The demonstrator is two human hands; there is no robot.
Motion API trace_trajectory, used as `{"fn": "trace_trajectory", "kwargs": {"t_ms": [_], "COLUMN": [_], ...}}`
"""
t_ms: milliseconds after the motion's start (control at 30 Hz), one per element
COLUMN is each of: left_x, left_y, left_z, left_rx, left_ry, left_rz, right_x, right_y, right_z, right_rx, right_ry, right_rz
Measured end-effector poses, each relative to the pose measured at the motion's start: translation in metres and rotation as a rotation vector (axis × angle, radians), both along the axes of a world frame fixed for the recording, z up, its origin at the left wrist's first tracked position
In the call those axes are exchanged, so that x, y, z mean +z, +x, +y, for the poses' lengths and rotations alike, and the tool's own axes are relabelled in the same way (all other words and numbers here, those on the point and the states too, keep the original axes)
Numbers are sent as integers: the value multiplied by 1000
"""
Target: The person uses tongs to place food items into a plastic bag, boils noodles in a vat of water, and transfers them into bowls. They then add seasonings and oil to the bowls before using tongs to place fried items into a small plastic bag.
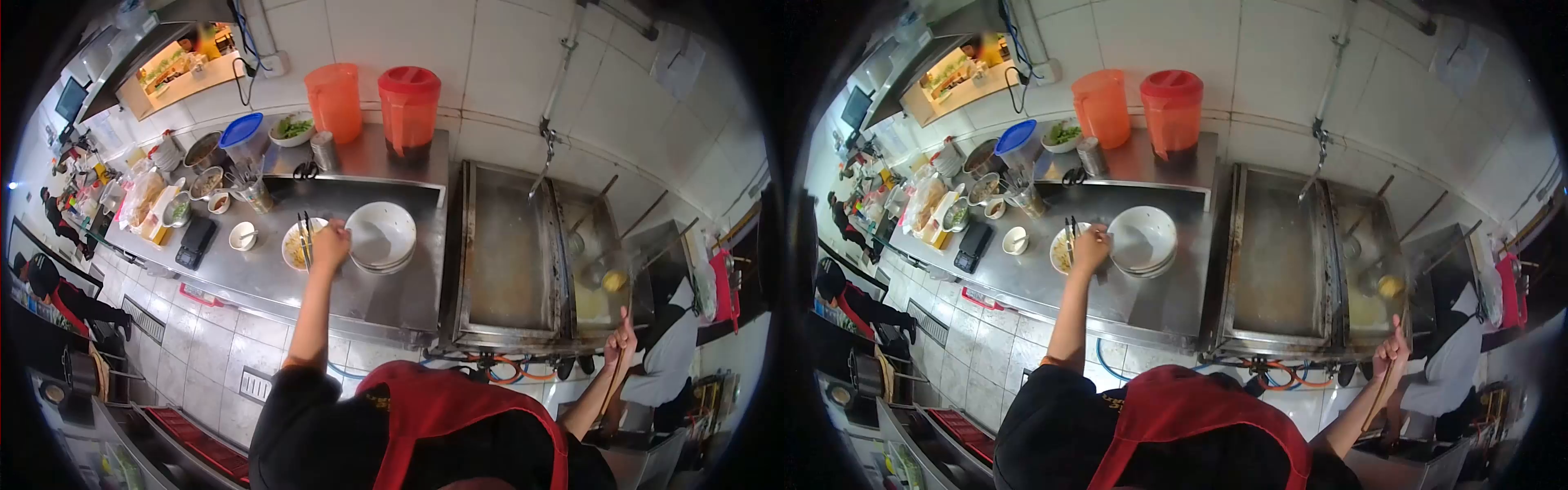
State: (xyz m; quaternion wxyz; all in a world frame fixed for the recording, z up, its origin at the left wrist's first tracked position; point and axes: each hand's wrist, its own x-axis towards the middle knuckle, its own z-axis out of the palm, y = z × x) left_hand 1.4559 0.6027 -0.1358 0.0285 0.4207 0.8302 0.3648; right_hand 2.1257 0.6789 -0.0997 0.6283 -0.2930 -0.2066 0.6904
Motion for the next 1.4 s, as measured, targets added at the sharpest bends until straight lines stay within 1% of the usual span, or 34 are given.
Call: {"fn": "trace_trajectory", "kwargs": {"t_ms": [67, 133, 167, 200, 267, 367, 400, 467, 567, 600, 700, 767, 800, 833, 900, 933, 967, 1000, 1033, 1100, 1133, 1200, 1233, 1267, 1367, 1400], "left_x": [2, -2, -7, -12, -19, -11, -11, -8, -2, 0, -3, 10, 20, 21, 13, 31, 25, 15, 12, 12, 20, 39, 22, 8, 20, 1], "left_y": [2, -2, -6, -10, -20, -28, -29, -27, -21, -20, -26, -19, -16, -17, -21, -21, -28, -36, -36, -34, -32, -19, -26, -37, -28, -43], "left_z": [7, 11, 13, 15, 22, 28, 28, 27, 25, 25, 25, 19, 24, 32, 31, 31, 36, 39, 36, 33, 28, 21, 22, 22, 8, 10], "left_rx": [12, 24, 25, 21, -14, -83, -80, -74, -76, -69, -119, -114, -116, -126, -129, -179, -191, -207, -220, -256, -250, -255, -294, -342, -385, -469], "left_ry": [-65, -147, -164, -183, -216, -334, -319, -272, -209, -186, -97, -125, -126, -121, -150, -296, -332, -374, -355, -295, -305, -313, -275, -237, -246, -204], "left_rz": [-5, -71, -56, -40, -15, -136, -180, -126, -77, -69, -221, -333, -382, -361, -317, -580, -587, -594, -658, -788, -826, -913, -1016, -1113, -1187, -1282], "right_x": [-22, -50, -56, -60, -54, -22, -12, 6, 20, 3, -17, -38, -40, -42, -26, -19, -13, 3, 21, 37, 39, 11, -2, -10, -30, -38], "right_y": [2, 10, 15, 23, 23, 23, 20, 5, -10, 0, 12, 30, 32, 32, 33, 33, 35, 27, 15, -1, -5, 6, 12, 17, 23, 25], "right_z": [5, 11, 13, 14, 10, -2, -4, -3, -2, 5, 21, 27, 28, 35, 36, 37, 34, 28, 22, 12, 10, 15, 18, 23, 27, 27], "right_rx": [-63, -25, -10, 11, 46, 103, 101, 87, -24, 1, 9, 32, 35, 40, 27, 21, 11, 37, 60, 56, 49, 100, 121, 184, 51, 29], "right_ry": [-158, -174, -188, -151, -80, 68, 103, 186, 86, 124, 25, -37, -64, -92, -110, -57, -13, 66, 145, 152, 165, 189, 204, 198, -25, -45], "right_rz": [-26, -57, -74, -56, -6, 15, -18, -85, -144, -78, -81, -80, -91, -99, -62, -37, -11, -90, -170, -284, -344, -194, -127, -115, -64, -112]}}
